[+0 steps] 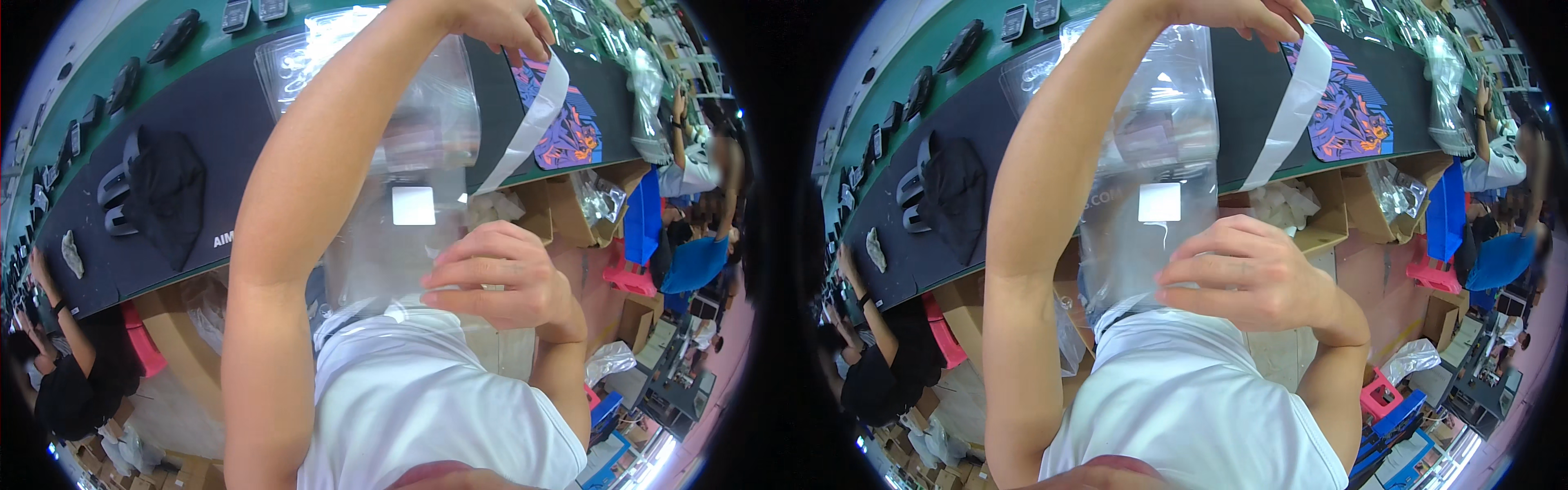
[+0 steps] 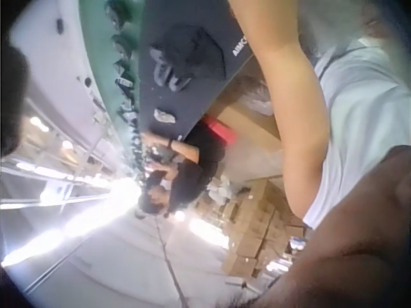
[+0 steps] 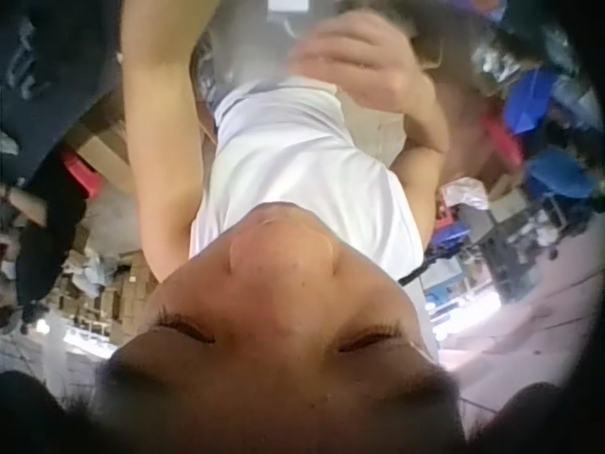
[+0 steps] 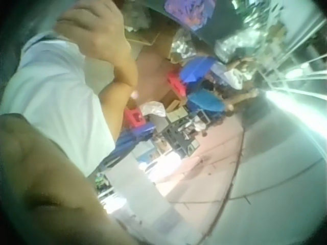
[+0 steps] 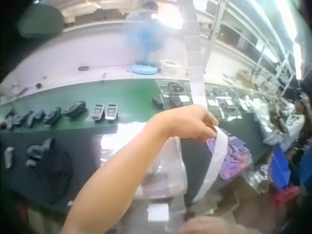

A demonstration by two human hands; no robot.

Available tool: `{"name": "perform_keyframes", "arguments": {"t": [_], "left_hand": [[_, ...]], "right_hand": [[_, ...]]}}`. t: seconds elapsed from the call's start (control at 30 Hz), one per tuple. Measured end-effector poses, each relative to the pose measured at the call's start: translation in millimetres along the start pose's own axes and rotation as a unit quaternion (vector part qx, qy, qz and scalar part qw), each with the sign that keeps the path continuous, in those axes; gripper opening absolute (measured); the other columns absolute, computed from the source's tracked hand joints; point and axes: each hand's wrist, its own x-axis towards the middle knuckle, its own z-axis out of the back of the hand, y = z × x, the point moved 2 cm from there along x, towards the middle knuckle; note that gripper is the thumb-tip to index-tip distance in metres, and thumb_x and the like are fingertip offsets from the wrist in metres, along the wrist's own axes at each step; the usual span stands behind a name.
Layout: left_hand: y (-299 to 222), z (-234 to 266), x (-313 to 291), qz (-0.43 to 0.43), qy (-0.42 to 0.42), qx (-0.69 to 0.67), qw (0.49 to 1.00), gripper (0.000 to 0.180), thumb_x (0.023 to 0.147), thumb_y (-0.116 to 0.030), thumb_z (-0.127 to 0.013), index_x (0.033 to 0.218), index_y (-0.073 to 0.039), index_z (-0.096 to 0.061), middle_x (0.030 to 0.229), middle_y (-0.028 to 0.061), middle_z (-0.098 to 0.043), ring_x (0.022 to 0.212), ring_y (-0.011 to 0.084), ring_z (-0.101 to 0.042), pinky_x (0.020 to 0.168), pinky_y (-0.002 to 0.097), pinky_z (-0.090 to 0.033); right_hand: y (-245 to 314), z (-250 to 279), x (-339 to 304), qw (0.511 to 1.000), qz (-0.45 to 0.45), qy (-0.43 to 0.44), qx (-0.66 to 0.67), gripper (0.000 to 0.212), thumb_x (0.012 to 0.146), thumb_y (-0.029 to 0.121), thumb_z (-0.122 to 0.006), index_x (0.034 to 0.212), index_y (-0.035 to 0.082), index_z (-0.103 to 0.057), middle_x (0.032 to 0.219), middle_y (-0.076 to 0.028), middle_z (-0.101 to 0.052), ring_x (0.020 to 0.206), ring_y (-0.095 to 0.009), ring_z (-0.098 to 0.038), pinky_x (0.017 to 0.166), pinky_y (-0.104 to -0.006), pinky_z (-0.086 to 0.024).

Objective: Placing electronic mouse shells into plastic blister packs and applying labels.

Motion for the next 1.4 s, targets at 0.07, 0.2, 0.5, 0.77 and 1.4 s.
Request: {"name": "perform_keyframes", "arguments": {"t": [0.07,0.2,0.5,0.77,1.4], "left_hand": [[4.6,0.4,1.8,0.001,-0.007,0.008,1.000,0.055,0.081,-0.019,-0.069,0.124,0.013,-0.058,0.093,0.0160,-0.072,0.078,0.0191,-0.068,0.072,0.0298,-0.054],[7.4,-0.3,8.9,-0.012,-0.042,0.031,0.999,0.054,0.081,-0.019,-0.069,0.124,0.013,-0.058,0.095,0.0173,-0.072,0.081,0.0191,-0.069,0.075,0.0296,-0.054],[2.8,0.7,4.8,0.019,-0.133,0.052,0.990,0.055,0.079,-0.030,-0.068,0.122,0.004,-0.064,0.103,0.0150,-0.073,0.087,0.0228,-0.072,0.082,0.0331,-0.055],[-182.5,-79.5,-38.0,-0.046,-0.037,0.316,0.947,0.032,0.072,-0.031,-0.070,0.093,-0.007,-0.077,0.090,0.0132,-0.073,0.088,0.0274,-0.071,0.076,0.0383,-0.056],[0.3,5.3,10.9,-0.139,-0.429,0.109,0.886,0.024,0.080,-0.032,-0.069,0.087,-0.010,-0.077,0.077,0.0108,-0.071,0.073,0.0250,-0.070,0.071,0.0350,-0.055]], "right_hand": [[-4.6,-6.3,5.1,0.998,0.032,-0.046,0.034,0.031,0.068,0.008,-0.076,0.099,0.009,-0.073,0.112,-0.007,-0.068,0.108,-0.027,-0.062,0.095,-0.0420,-0.047],[-33.1,-27.5,19.6,0.960,-0.085,-0.262,-0.055,0.058,0.058,0.005,-0.083,0.114,0.009,-0.068,0.130,-0.014,-0.057,0.120,-0.031,-0.055,0.099,-0.0432,-0.045],[-64.2,-34.8,41.7,0.874,-0.260,-0.368,0.184,0.104,0.064,0.009,-0.088,0.150,0.001,-0.029,0.127,-0.018,-0.058,0.100,-0.022,-0.066,0.088,-0.0305,-0.051],[-105.5,-50.4,34.3,0.913,-0.191,-0.348,0.098,0.050,0.081,0.008,-0.073,0.127,-0.004,-0.056,0.094,-0.007,-0.070,0.082,-0.015,-0.065,0.081,-0.0245,-0.049],[-75.6,-46.4,33.8,0.834,-0.278,-0.405,0.252,0.042,0.094,0.013,-0.066,0.130,-0.002,-0.050,0.102,-0.008,-0.065,0.080,-0.007,-0.059,0.063,-0.0207,-0.049]]}}
